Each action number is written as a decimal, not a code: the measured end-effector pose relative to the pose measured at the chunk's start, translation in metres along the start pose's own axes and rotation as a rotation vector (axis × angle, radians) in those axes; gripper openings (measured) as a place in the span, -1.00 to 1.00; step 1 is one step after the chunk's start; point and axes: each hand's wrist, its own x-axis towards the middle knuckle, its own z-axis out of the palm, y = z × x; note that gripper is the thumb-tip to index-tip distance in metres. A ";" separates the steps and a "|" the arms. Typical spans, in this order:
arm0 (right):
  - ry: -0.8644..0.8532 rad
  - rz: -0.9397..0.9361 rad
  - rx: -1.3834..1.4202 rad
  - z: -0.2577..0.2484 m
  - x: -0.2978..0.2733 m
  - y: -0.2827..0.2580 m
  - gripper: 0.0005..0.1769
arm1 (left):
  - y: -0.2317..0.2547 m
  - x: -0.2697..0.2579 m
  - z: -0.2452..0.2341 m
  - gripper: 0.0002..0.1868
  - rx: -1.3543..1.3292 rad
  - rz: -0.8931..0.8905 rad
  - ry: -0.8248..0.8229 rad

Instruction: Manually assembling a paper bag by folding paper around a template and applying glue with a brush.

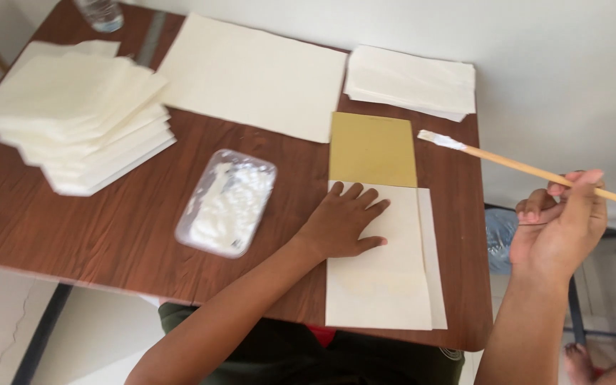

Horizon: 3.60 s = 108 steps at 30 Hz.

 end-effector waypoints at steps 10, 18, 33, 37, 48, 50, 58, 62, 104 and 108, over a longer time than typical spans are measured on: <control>-0.071 -0.445 -0.173 -0.023 -0.005 0.038 -0.67 | -0.001 0.027 -0.017 -0.27 -0.103 -0.001 -0.023; -0.006 -0.738 -0.349 -0.048 -0.002 0.087 -0.57 | 0.002 0.036 -0.019 -0.18 -0.041 -0.014 -0.040; -0.284 -0.778 -0.441 -0.046 -0.006 0.096 -0.48 | -0.002 0.035 -0.012 0.06 -0.038 -0.012 -0.031; -0.293 -0.791 -0.426 -0.050 -0.002 0.101 -0.51 | -0.002 0.034 -0.008 0.20 -0.033 -0.017 -0.046; -0.306 -0.796 -0.464 -0.053 -0.004 0.097 -0.39 | -0.003 0.031 -0.006 0.43 -0.031 -0.025 -0.059; -0.318 -0.890 -0.466 -0.054 -0.003 0.096 -0.44 | -0.005 0.030 -0.007 0.43 -0.022 -0.011 -0.077; -0.253 -0.894 -0.542 -0.018 -0.005 0.048 -0.44 | -0.009 0.029 -0.021 0.39 -0.128 0.012 -0.075; -0.410 -0.734 -0.695 -0.008 0.002 0.032 -0.61 | 0.001 0.032 -0.014 0.47 -0.037 -0.029 -0.087; -0.600 -0.983 -0.401 -0.011 0.022 0.073 -0.65 | 0.013 0.042 -0.024 -0.01 -0.022 -0.205 -0.330; -0.592 -0.954 -0.520 -0.015 0.008 0.051 -0.67 | 0.015 0.042 -0.028 0.12 0.010 -0.208 -0.345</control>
